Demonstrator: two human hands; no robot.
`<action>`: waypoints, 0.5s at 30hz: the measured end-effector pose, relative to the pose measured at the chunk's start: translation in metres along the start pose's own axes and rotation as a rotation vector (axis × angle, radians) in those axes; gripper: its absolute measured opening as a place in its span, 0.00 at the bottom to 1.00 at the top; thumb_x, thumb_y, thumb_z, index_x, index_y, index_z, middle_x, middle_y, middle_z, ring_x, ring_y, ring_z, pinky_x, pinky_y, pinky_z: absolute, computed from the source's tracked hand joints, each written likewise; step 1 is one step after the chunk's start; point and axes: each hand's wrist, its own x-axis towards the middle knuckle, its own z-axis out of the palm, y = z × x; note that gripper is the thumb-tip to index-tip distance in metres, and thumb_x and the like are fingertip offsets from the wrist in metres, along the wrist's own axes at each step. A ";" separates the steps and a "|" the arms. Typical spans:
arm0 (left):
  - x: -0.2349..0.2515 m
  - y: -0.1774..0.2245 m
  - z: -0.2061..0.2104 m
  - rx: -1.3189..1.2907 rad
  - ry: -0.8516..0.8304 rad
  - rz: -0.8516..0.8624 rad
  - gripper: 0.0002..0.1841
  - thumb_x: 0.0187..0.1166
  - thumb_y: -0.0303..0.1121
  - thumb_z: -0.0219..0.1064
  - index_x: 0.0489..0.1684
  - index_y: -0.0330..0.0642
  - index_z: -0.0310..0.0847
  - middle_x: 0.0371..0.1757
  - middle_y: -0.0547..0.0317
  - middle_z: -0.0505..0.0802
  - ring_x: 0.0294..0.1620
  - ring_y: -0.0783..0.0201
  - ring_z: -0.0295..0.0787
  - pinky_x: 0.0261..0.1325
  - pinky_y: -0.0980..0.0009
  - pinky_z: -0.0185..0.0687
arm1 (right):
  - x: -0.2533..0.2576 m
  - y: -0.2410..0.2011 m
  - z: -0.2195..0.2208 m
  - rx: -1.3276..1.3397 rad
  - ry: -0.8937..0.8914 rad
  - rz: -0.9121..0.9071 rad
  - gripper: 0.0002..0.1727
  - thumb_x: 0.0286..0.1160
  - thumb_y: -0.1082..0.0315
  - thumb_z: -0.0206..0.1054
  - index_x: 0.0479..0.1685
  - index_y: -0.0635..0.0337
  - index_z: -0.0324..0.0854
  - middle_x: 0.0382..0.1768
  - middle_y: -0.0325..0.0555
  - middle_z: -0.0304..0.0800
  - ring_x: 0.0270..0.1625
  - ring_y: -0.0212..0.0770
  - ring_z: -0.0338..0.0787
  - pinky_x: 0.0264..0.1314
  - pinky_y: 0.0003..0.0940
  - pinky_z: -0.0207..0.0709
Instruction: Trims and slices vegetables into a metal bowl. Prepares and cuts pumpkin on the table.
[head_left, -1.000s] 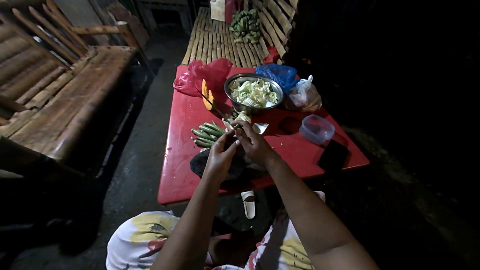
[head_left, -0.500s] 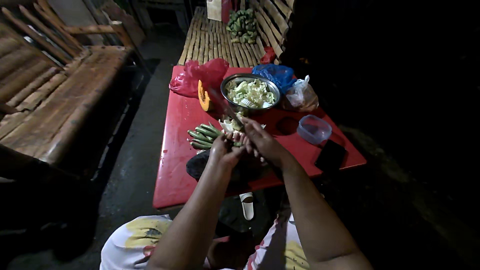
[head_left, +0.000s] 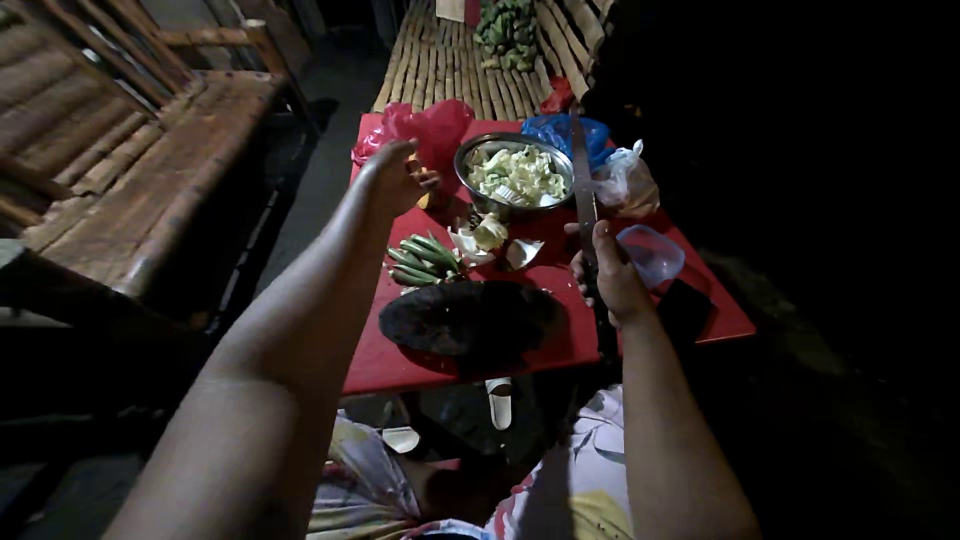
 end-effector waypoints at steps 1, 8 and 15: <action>-0.001 -0.001 -0.007 -0.079 0.013 -0.011 0.26 0.95 0.39 0.47 0.90 0.46 0.50 0.73 0.45 0.79 0.60 0.55 0.88 0.60 0.62 0.87 | 0.001 0.000 0.002 0.006 -0.004 -0.010 0.32 0.94 0.39 0.36 0.76 0.45 0.75 0.21 0.33 0.71 0.13 0.28 0.69 0.12 0.20 0.65; -0.004 -0.012 -0.025 0.526 -0.189 0.095 0.19 0.89 0.28 0.56 0.76 0.36 0.68 0.65 0.47 0.84 0.55 0.61 0.87 0.60 0.61 0.85 | -0.002 0.004 0.001 0.028 0.007 -0.017 0.32 0.95 0.42 0.35 0.72 0.48 0.78 0.20 0.34 0.71 0.13 0.28 0.69 0.13 0.20 0.65; 0.033 -0.026 -0.005 1.437 -0.220 0.557 0.13 0.82 0.26 0.62 0.60 0.35 0.88 0.62 0.39 0.91 0.72 0.36 0.82 0.76 0.34 0.70 | -0.022 -0.003 -0.002 0.068 -0.020 -0.095 0.31 0.95 0.46 0.34 0.70 0.51 0.80 0.22 0.33 0.77 0.15 0.26 0.72 0.14 0.18 0.67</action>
